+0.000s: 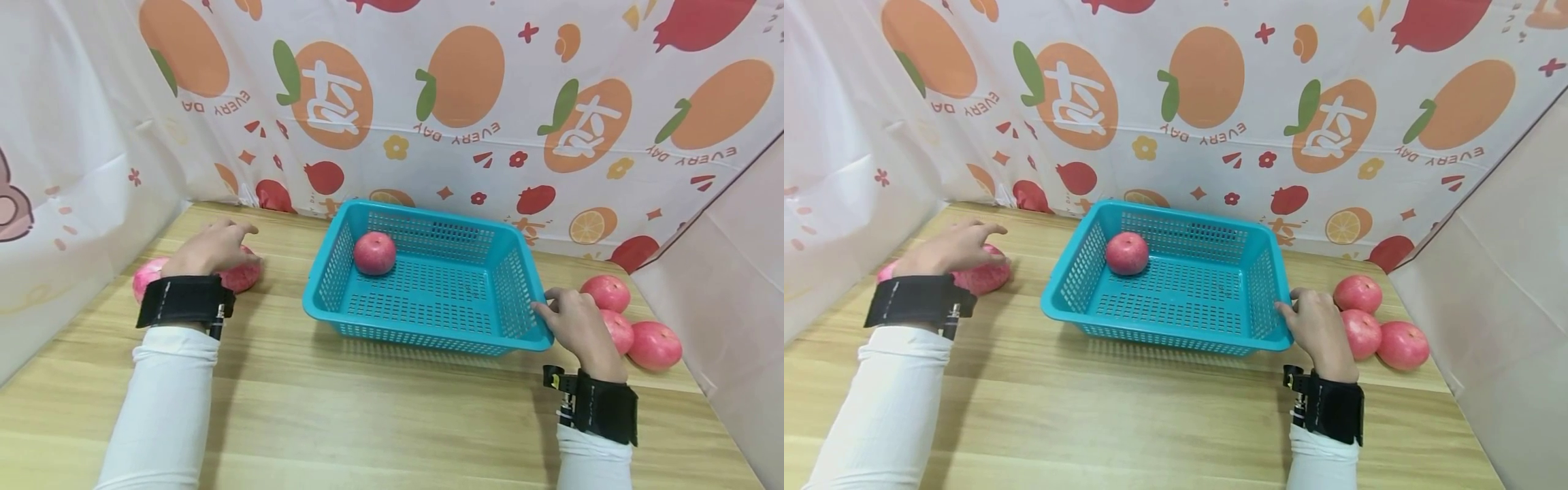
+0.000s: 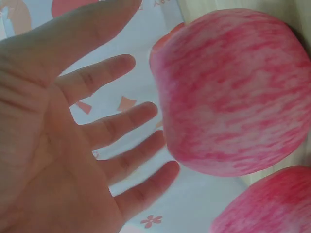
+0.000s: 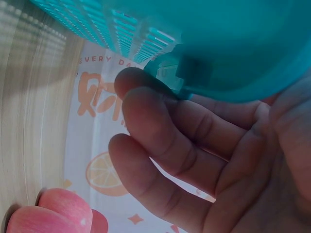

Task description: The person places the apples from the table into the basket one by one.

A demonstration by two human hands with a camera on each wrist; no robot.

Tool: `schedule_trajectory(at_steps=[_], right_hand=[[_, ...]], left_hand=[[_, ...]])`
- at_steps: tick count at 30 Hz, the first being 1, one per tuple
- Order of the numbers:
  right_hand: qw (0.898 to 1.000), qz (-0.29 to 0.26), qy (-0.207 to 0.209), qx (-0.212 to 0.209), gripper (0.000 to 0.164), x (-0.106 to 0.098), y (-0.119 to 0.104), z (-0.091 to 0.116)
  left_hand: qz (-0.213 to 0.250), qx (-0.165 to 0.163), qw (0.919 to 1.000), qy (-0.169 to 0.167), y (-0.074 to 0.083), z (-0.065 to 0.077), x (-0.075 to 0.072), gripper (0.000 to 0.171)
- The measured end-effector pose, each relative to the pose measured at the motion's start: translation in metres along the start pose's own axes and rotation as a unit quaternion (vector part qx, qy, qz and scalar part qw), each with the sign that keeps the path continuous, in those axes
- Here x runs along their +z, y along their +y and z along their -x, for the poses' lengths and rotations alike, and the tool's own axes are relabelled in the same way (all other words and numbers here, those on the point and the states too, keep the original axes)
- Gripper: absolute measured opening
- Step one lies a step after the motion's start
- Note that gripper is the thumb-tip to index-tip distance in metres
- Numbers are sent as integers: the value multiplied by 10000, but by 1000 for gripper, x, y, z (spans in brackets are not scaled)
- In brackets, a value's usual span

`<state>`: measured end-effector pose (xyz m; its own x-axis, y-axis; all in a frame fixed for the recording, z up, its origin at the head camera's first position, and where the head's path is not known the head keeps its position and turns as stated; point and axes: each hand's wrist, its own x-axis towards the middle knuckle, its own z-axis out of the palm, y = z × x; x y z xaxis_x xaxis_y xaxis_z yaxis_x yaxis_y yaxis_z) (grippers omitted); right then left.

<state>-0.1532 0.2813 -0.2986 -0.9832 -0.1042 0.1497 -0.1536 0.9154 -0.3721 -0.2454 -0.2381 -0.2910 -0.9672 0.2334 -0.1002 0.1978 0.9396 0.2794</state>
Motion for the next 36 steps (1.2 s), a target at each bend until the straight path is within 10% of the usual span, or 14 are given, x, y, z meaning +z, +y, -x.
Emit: schedule_trajectory(at_steps=[36], right_hand=[[10000,-19,53,-51,37,1,1,1]], left_hand=[[425,-584,9941,-808,-13,3,16,83]])
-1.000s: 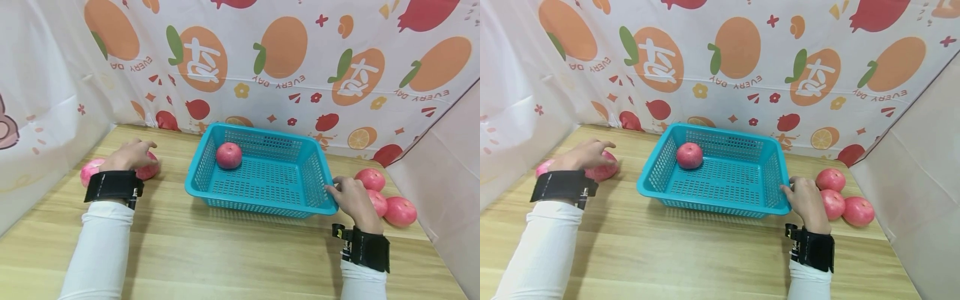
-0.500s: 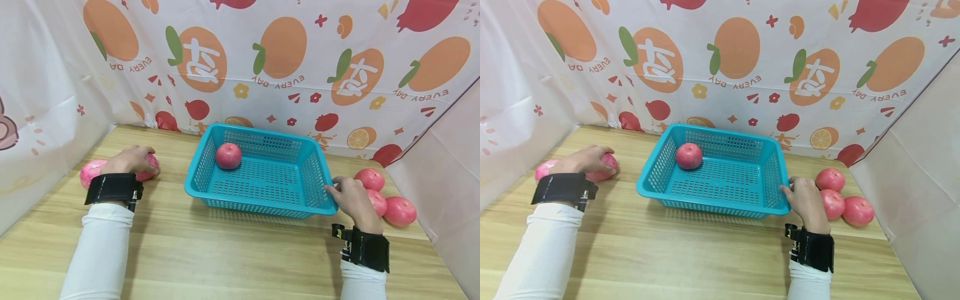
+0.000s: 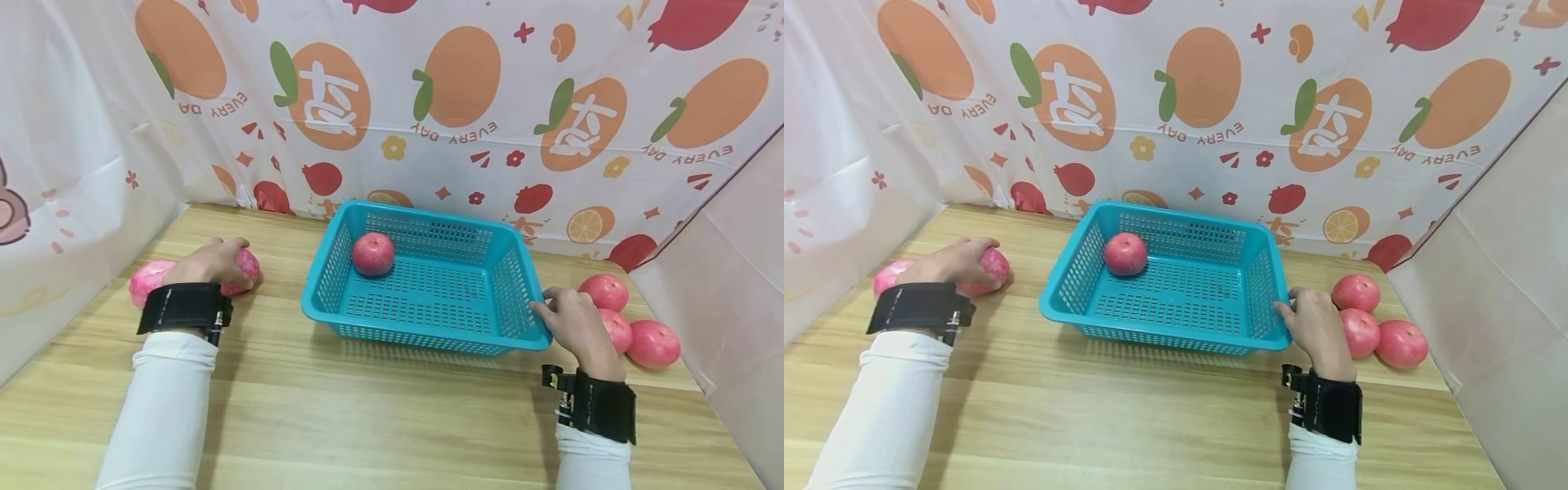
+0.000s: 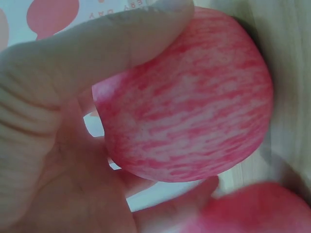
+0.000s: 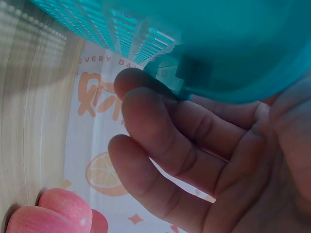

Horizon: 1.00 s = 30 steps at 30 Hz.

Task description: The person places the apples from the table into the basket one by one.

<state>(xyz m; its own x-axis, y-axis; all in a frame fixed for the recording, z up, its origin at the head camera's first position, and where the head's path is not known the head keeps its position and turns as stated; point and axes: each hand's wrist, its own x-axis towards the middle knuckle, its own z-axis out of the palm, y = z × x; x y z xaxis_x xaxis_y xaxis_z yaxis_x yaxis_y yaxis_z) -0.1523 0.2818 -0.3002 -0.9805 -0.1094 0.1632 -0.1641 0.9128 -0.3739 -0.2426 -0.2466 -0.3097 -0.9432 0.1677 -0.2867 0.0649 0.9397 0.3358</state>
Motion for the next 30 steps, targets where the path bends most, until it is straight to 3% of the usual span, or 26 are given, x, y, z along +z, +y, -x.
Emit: schedule_trajectory(at_steps=[30], right_hand=[[10000,-16,-46,61,39,-2,-3,-1]], left_hand=[[50,257,9997,-18,1,-2,-2,78]])
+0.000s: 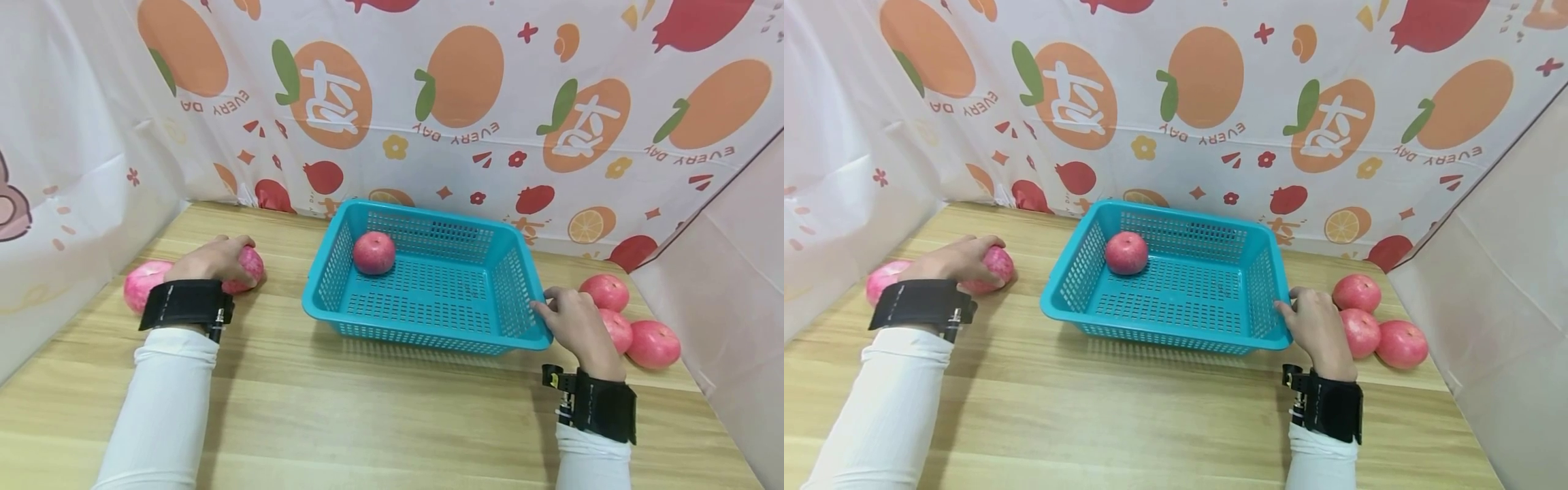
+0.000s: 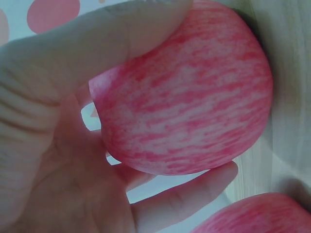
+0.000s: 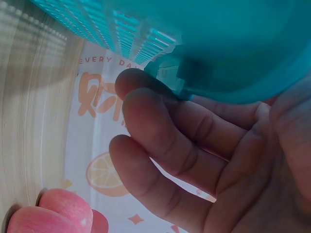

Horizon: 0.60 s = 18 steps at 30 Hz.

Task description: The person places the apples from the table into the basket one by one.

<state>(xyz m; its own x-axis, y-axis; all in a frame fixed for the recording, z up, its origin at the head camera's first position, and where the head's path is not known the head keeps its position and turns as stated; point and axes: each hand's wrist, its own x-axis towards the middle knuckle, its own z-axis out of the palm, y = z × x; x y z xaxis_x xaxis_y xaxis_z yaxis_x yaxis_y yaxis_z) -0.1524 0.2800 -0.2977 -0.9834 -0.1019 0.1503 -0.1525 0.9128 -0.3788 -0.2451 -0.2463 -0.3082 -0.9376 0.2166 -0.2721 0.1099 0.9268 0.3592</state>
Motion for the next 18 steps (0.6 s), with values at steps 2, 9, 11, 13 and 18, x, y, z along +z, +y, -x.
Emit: schedule_trajectory(at_steps=[2,9,11,13,18], right_hand=[[10000,3,-11,7,38,-1,0,0],[10000,-48,-46,41,39,1,1,0],[10000,-53,-59,26,39,1,1,0],[10000,-48,-35,-10,39,1,1,0],[10000,-55,28,-7,38,0,1,0]], left_hand=[[7,17,10000,19,0,0,0,77],[-82,47,9999,80,0,-2,0,77],[-164,111,9995,249,1,-3,-3,76],[-236,225,9982,496,3,-5,-7,77],[-342,505,9934,975,13,-10,-19,76]])
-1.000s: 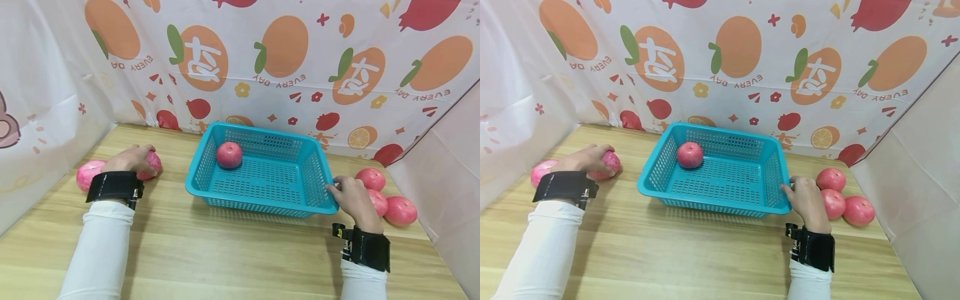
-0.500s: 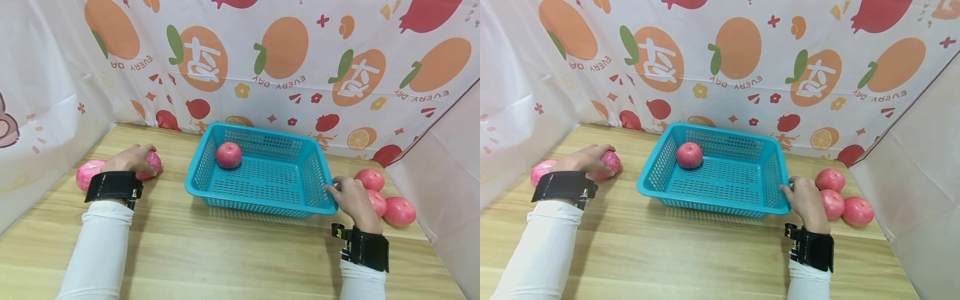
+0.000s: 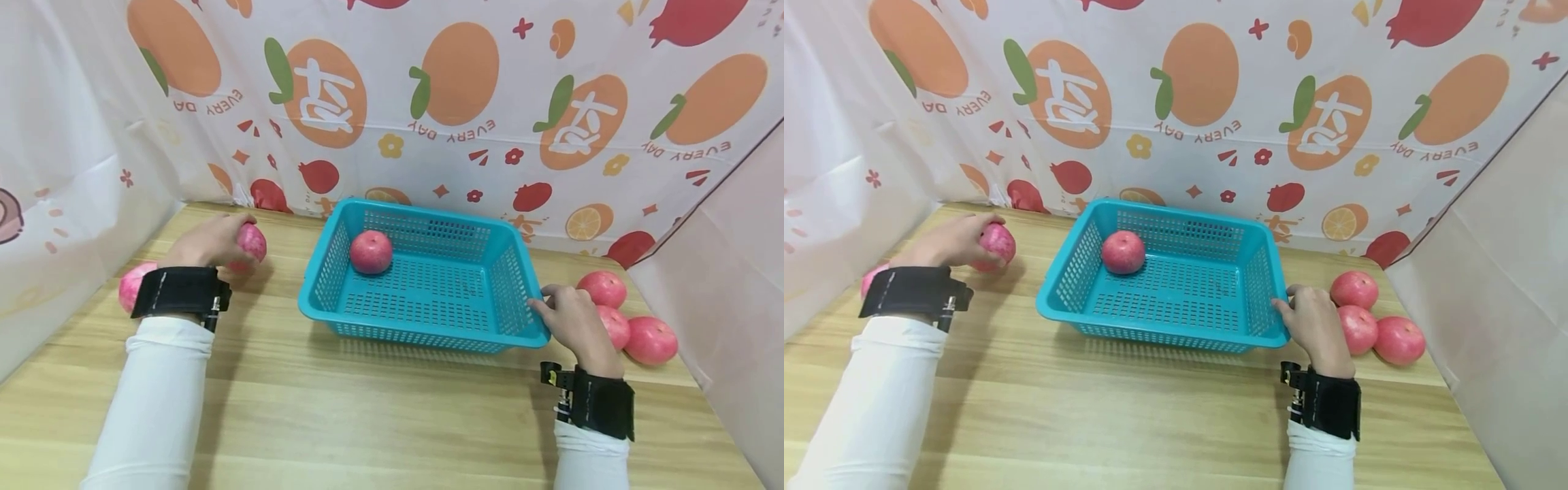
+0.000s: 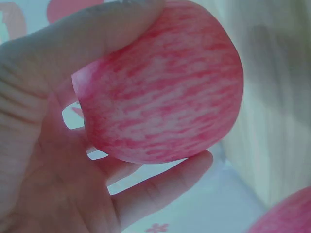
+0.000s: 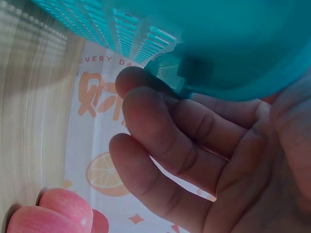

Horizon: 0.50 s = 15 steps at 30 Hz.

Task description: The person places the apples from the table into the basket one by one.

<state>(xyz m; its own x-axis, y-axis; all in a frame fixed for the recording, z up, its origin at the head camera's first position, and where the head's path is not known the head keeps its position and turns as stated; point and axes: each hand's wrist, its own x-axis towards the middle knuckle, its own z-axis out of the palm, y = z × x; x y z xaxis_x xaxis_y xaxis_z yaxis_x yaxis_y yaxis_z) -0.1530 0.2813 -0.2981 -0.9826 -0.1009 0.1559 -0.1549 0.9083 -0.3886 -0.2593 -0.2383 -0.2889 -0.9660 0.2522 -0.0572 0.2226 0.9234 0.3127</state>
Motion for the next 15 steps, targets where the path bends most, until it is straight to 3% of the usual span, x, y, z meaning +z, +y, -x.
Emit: schedule_trajectory(at_steps=[15], right_hand=[[10000,-10,-49,18,38,1,2,0]], left_hand=[[-280,112,9992,273,25,-10,-8,72]])
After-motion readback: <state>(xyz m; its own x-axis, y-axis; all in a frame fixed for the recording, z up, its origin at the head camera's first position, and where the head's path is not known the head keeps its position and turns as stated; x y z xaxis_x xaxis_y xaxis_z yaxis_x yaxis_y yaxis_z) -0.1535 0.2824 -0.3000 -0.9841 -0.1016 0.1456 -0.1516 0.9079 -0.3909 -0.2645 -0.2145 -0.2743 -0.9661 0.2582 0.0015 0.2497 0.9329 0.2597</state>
